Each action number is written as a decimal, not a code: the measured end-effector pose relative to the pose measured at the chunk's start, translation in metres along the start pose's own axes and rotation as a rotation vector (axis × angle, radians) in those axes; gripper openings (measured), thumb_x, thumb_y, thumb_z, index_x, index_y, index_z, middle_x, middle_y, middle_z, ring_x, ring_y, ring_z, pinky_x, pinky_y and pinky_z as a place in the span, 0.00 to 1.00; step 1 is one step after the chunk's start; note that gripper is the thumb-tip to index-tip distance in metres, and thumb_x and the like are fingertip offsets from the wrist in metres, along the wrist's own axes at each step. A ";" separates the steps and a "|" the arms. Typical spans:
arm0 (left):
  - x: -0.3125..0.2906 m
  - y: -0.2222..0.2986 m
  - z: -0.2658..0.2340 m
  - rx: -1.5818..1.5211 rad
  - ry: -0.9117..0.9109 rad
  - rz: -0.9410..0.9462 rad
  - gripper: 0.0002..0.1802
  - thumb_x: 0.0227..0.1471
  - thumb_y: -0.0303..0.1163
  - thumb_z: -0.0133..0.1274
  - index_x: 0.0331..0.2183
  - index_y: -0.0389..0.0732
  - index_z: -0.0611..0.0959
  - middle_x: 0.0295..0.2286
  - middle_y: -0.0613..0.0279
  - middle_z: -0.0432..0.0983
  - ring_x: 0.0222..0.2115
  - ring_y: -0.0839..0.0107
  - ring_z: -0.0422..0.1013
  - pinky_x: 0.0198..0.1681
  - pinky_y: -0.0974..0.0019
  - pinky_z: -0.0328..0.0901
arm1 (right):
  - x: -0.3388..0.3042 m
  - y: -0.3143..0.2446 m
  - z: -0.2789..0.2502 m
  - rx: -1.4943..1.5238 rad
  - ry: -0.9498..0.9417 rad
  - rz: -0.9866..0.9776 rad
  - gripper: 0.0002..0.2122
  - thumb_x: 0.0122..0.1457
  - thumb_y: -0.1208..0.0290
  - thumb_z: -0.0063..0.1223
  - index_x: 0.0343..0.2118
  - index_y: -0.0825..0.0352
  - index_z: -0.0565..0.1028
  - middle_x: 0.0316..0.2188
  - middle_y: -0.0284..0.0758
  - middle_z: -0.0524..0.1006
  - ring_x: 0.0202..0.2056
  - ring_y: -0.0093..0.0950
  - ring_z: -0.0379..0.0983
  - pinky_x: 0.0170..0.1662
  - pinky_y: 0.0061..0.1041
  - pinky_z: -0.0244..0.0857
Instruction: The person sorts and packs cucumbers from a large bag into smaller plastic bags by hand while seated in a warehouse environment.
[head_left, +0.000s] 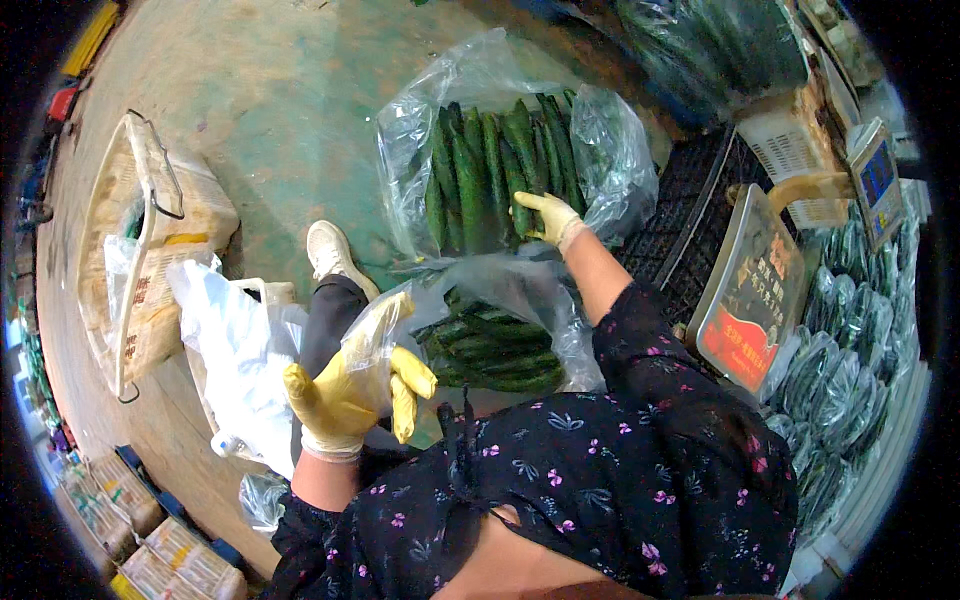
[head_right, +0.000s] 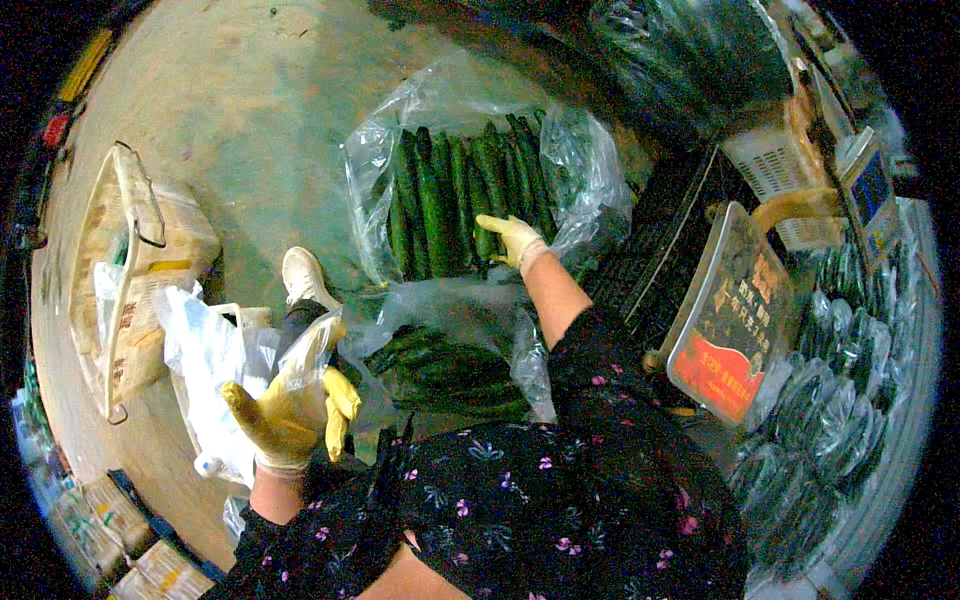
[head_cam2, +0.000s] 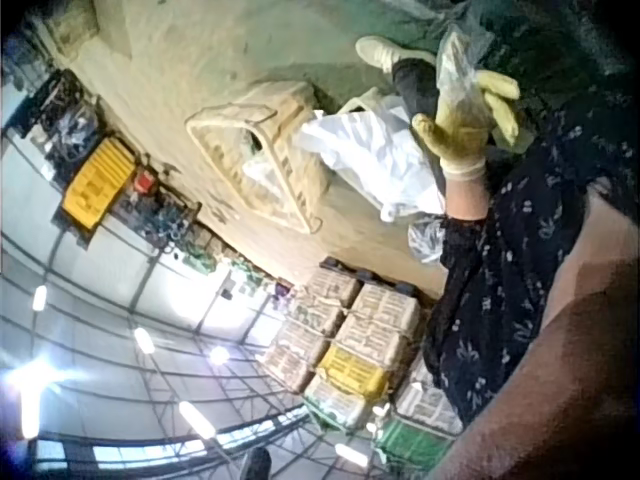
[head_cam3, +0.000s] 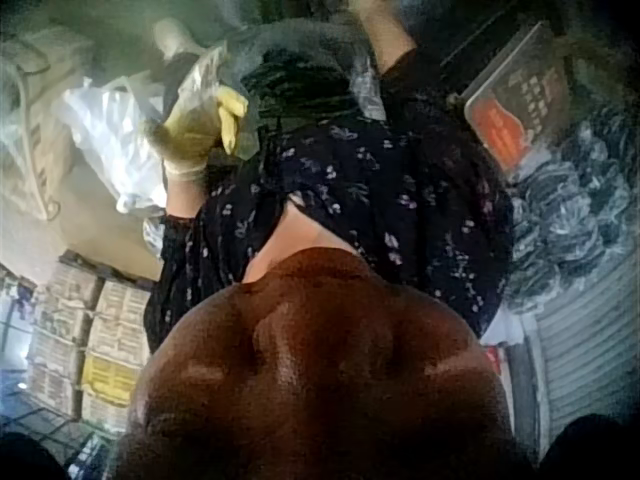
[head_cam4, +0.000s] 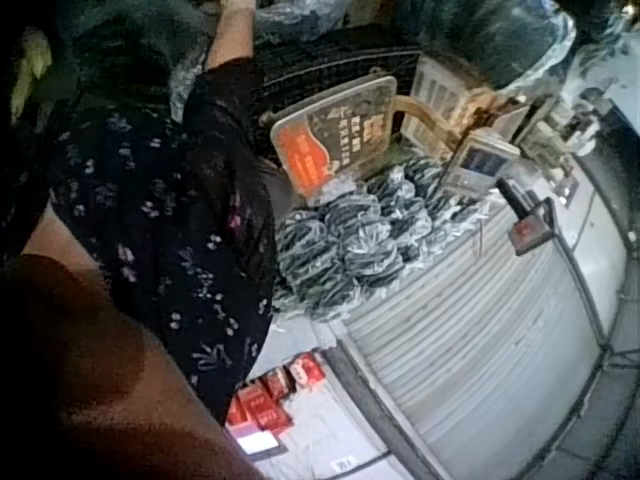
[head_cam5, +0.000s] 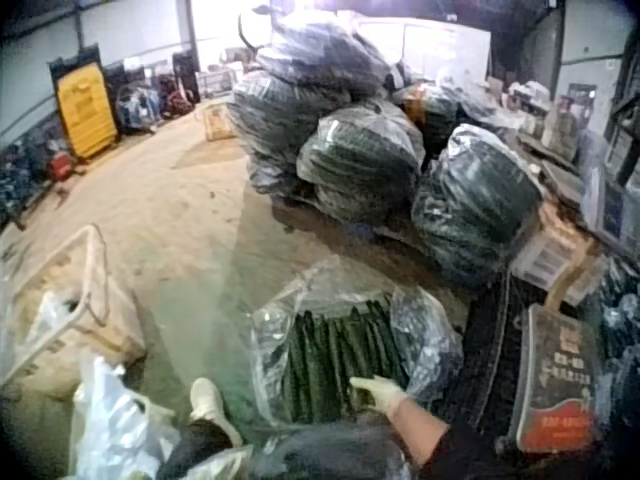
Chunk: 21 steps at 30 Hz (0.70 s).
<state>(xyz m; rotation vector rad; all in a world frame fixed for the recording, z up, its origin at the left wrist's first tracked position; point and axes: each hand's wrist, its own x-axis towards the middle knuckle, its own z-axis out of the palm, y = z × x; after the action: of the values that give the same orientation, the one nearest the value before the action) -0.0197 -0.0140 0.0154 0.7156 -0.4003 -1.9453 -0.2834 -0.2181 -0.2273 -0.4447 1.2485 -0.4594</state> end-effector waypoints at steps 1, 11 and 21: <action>0.001 0.000 0.001 -0.015 -0.010 0.009 0.70 0.25 0.78 0.49 0.57 0.34 0.48 0.31 0.35 0.72 0.15 0.59 0.72 0.17 0.68 0.67 | 0.002 0.003 -0.012 0.082 -0.100 -0.001 0.19 0.49 0.59 0.59 0.41 0.64 0.72 0.36 0.35 0.76 0.37 0.29 0.72 0.39 0.28 0.64; -0.007 -0.002 -0.010 -0.072 -0.060 0.099 0.62 0.34 0.75 0.45 0.58 0.41 0.47 0.37 0.35 0.69 0.27 0.51 0.73 0.25 0.54 0.70 | -0.129 -0.001 0.023 0.296 -0.596 -0.247 0.24 0.52 0.68 0.55 0.52 0.70 0.64 0.42 0.40 0.73 0.42 0.33 0.71 0.47 0.33 0.65; -0.023 0.014 -0.042 -0.305 -0.146 0.314 0.54 0.40 0.68 0.46 0.58 0.42 0.50 0.40 0.40 0.69 0.27 0.59 0.70 0.28 0.56 0.68 | -0.166 0.117 0.043 -0.673 -0.252 -0.438 0.28 0.44 0.69 0.63 0.49 0.69 0.67 0.42 0.37 0.74 0.44 0.28 0.69 0.50 0.25 0.61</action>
<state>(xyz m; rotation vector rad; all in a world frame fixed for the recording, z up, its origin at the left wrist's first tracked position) 0.0250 0.0010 -0.0024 0.2946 -0.2760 -1.7130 -0.2733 -0.0258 -0.1499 -1.3235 1.0344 -0.3233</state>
